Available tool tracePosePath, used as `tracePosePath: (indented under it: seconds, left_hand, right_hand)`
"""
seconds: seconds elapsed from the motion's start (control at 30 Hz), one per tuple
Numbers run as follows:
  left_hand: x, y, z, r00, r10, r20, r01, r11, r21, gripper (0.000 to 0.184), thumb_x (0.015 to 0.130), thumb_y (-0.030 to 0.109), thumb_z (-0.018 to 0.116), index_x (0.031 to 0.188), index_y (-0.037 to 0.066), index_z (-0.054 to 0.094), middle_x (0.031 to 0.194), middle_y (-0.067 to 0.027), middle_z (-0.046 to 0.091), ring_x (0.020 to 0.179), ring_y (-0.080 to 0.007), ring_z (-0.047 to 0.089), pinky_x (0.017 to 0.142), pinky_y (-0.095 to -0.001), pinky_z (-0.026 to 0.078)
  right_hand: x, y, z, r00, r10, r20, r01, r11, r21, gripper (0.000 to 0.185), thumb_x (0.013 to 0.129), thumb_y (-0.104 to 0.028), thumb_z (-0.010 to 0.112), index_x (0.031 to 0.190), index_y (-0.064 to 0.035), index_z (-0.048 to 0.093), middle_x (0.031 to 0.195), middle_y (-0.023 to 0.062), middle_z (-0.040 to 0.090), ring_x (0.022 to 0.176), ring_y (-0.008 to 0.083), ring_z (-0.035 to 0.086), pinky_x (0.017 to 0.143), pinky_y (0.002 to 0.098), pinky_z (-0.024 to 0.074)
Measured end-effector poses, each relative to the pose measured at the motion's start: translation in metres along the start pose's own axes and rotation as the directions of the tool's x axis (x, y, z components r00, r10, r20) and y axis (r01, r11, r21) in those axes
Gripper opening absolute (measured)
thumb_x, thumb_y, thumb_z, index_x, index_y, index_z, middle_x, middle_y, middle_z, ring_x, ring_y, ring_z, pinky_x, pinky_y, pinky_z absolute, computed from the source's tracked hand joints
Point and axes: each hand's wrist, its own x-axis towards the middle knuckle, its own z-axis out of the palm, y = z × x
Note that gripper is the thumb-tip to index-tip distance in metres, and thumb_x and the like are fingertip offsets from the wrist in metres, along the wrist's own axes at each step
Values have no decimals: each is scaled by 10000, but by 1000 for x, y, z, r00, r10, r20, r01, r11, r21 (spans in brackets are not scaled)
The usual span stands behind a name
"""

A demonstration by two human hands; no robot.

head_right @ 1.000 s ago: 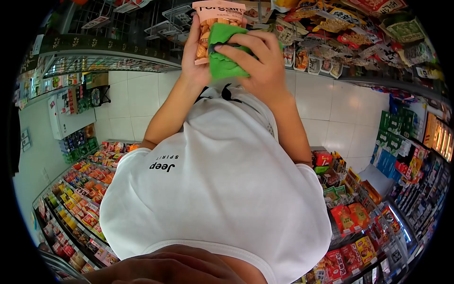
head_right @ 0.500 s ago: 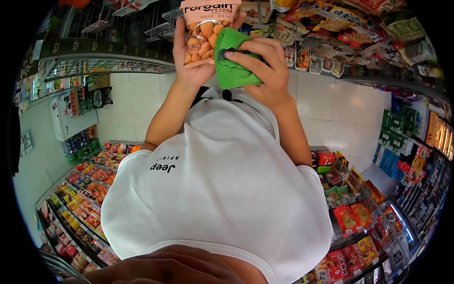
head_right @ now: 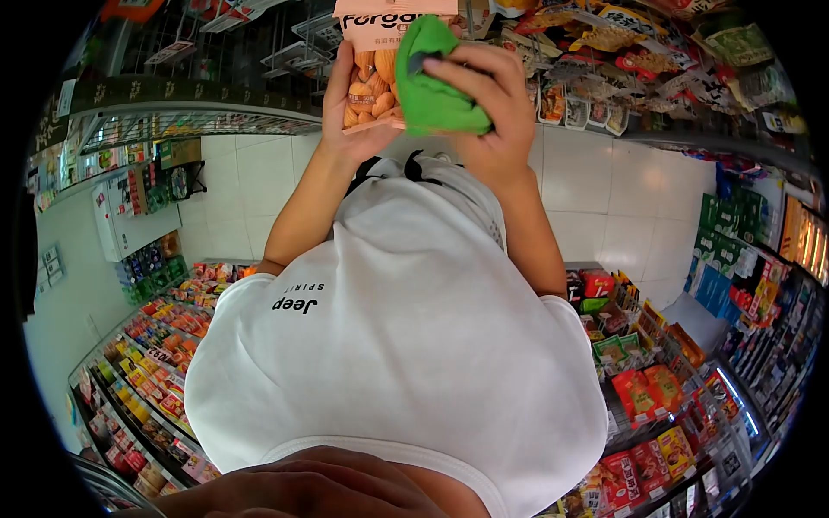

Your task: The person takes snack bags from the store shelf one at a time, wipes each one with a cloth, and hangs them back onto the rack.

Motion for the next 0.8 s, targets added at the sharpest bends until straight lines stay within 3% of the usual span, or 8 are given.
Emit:
tracePosePath:
  seconds: [0.07, 0.13, 0.23, 0.27, 0.4, 0.53, 0.67, 0.8]
  left_hand:
    - [-2, 1, 0, 1000, -1, -5, 1, 1000, 10, 595, 1068, 486, 497, 1497, 77, 460, 1513, -147, 523, 1388, -307, 515, 1191, -492, 378]
    - [-6, 2, -4, 996, -41, 77, 46, 997, -65, 589, 1075, 495, 478, 1493, 79, 463, 1499, -139, 535, 1379, -293, 526, 1181, -471, 396]
    - [-9, -2, 4, 997, -44, 70, 35, 991, 127, 590, 1077, 512, 470, 1483, 84, 471, 1480, -126, 550, 1345, -279, 561, 1138, -435, 451]
    - [-10, -6, 10, 994, 28, -105, 21, 899, 438, 695, 1069, 613, 372, 1528, 92, 415, 1506, -144, 524, 1384, -269, 533, 1172, -465, 430]
    - [-5, -6, 10, 986, 40, -159, 16, 941, 338, 661, 1085, 610, 304, 1469, 106, 490, 1394, -112, 614, 1257, -227, 637, 1037, -420, 554]
    - [-5, -13, 18, 974, 57, -218, 61, 865, 498, 643, 1104, 577, 252, 1466, 102, 490, 1378, -111, 620, 1234, -238, 648, 1012, -412, 563]
    - [-6, -13, 23, 968, 99, -232, 42, 843, 537, 663, 1097, 592, 278, 1462, 77, 481, 1345, -108, 628, 1229, -229, 646, 1025, -405, 557]
    - [-4, -15, 16, 942, 184, -281, -8, 849, 529, 643, 1080, 591, 377, 1417, 65, 531, 1334, -112, 632, 1193, -203, 656, 1016, -378, 557]
  right_hand:
    - [-1, -3, -3, 992, -98, 75, 99, 995, -5, 454, 687, -56, 747, 1140, -88, 776, 1152, 93, 675, 1023, 271, 613, 932, 391, 475]
    - [0, 0, -4, 999, -36, 23, 36, 999, 4, 446, 687, -67, 745, 1131, -82, 779, 1151, 94, 674, 1023, 277, 611, 934, 395, 474]
    - [2, -2, -1, 996, 67, -63, -70, 996, -51, 460, 676, -75, 739, 1134, -79, 780, 1154, 94, 673, 1032, 284, 605, 938, 398, 471]
    - [2, 0, -3, 999, 34, -42, -37, 997, -72, 466, 672, -74, 741, 1137, -83, 781, 1155, 91, 673, 1036, 284, 603, 937, 397, 472]
    - [11, -10, -6, 984, -121, 127, 138, 981, -138, 483, 654, -93, 765, 1133, -144, 791, 1152, 32, 676, 1039, 273, 583, 919, 400, 479]
    - [21, -7, -2, 983, -149, 107, 173, 946, -274, 480, 641, -112, 771, 1116, -180, 796, 1127, 3, 678, 1016, 265, 579, 885, 402, 491]
    - [21, -22, -1, 949, -177, 259, 246, 933, -263, 478, 648, -107, 764, 1116, -204, 790, 1116, -4, 678, 1004, 258, 582, 830, 383, 506]
    - [18, -15, 2, 956, -182, 232, 252, 911, -326, 501, 644, -116, 749, 1135, -211, 787, 1119, 4, 675, 1004, 267, 583, 822, 388, 509]
